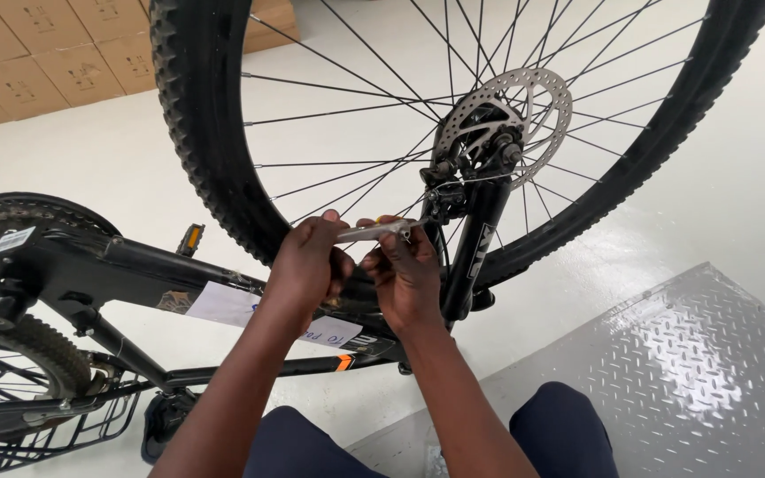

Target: Adjusting and tightening the disc brake assembly on a bicycle wheel using a multi-tool and a wrench

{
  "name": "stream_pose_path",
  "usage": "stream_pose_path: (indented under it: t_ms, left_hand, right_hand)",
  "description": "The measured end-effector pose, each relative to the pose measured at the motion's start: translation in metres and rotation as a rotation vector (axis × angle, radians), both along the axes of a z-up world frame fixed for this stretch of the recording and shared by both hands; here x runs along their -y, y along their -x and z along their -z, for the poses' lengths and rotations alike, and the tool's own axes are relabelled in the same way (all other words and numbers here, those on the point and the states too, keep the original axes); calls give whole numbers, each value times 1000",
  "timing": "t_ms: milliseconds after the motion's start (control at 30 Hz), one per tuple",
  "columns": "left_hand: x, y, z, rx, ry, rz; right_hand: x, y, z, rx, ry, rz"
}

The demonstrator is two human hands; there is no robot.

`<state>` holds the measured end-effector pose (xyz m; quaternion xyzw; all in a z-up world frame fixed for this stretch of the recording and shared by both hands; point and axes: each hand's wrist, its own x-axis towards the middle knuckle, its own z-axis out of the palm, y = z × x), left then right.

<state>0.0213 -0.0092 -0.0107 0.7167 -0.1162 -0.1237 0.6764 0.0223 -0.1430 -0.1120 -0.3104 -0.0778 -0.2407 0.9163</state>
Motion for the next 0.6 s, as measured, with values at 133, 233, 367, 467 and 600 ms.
stream_pose_path:
  t_ms: [133, 233, 367, 467, 600]
  left_hand:
    - [-15, 16, -11, 301, -342, 76]
    - [-19, 12, -5, 510, -494, 30]
    - [-15, 4, 6, 73, -200, 55]
    - [-12, 0, 8, -178, -33, 60]
    - [-11, 17, -13, 205, -419, 5]
  right_hand:
    - [-10, 6, -12, -78, -91, 94]
    - [-11, 14, -17, -77, -88, 73]
    - [-3, 17, -6, 29, 17, -111]
    - [5, 12, 3, 40, 14, -182]
    - [5, 7, -1, -3, 22, -130]
